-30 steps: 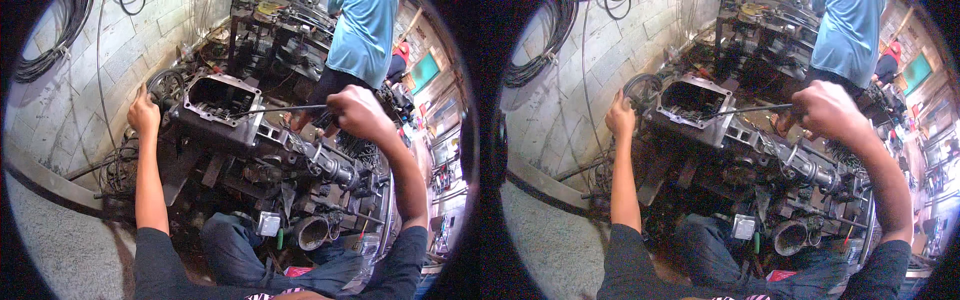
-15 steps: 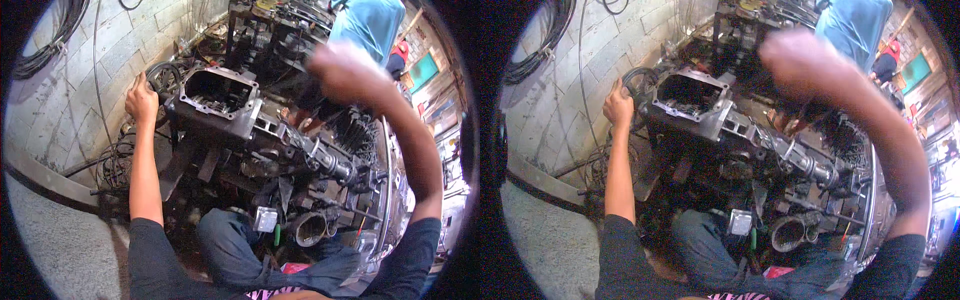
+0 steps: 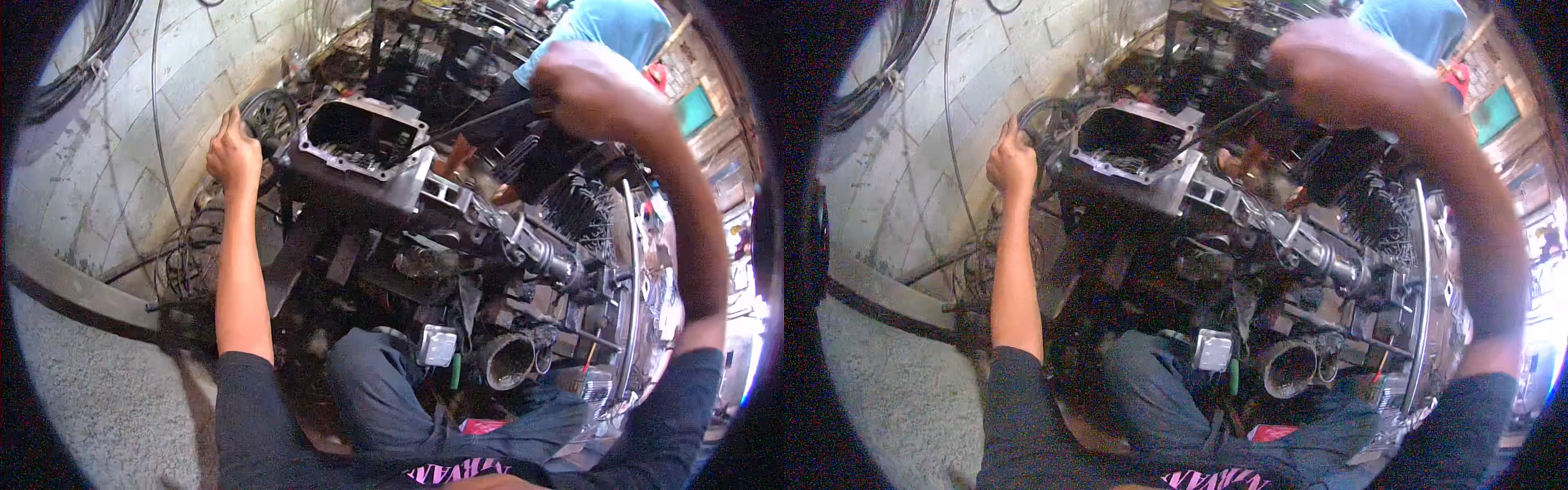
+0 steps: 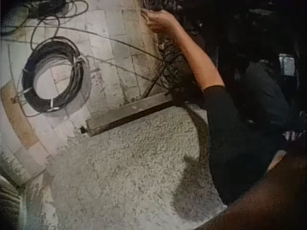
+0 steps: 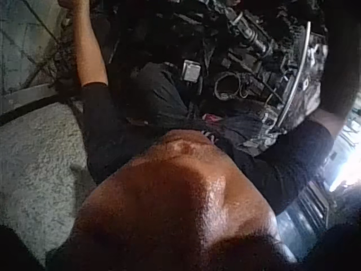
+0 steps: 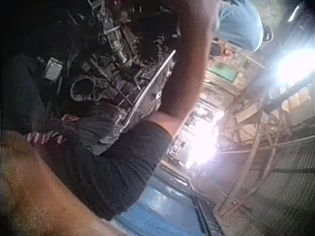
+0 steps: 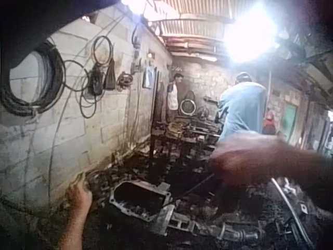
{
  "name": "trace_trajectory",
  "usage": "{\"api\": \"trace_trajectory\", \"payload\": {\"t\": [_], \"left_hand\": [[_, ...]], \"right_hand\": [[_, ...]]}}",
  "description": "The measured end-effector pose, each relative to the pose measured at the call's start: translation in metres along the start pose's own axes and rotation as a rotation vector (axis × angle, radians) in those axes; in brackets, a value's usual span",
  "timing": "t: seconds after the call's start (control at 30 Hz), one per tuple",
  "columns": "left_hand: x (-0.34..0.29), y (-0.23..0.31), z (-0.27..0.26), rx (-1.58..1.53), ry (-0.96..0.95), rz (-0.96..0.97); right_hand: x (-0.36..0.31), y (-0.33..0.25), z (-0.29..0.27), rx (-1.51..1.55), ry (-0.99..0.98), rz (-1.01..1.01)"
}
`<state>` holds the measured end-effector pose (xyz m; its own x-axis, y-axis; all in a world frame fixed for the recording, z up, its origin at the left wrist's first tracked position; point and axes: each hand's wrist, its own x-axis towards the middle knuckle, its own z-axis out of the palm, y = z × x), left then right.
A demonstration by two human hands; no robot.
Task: Bending a metal rod using a manual bender and then cleaning the finished piece with a cloth.
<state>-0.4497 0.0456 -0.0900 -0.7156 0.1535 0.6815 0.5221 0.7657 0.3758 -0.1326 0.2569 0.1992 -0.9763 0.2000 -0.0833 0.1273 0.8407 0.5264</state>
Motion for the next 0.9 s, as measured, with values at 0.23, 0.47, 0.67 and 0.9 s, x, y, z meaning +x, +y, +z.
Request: {"api": "trace_trajectory", "payload": {"t": [0.23,0.47,0.67,0.9], "left_hand": [[-0.001,0.004,0.003,-0.026,0.112,0.006],[-0.003,0.001,0.007,-0.087,0.195,0.009],[-0.009,-0.002,0.0,-0.16,0.164,-0.08],[0.001,0.001,-0.001,-0.133,0.096,-0.07]], "right_hand": [[0.03,0.003,0.035,-0.036,0.081,-0.155],[-0.01,-0.014,0.056,0.156,-0.02,0.138],[-0.029,-0.049,0.061,0.114,0.15,0.153],[-0.007,-0.053,0.02,-0.029,0.052,0.041]]}}
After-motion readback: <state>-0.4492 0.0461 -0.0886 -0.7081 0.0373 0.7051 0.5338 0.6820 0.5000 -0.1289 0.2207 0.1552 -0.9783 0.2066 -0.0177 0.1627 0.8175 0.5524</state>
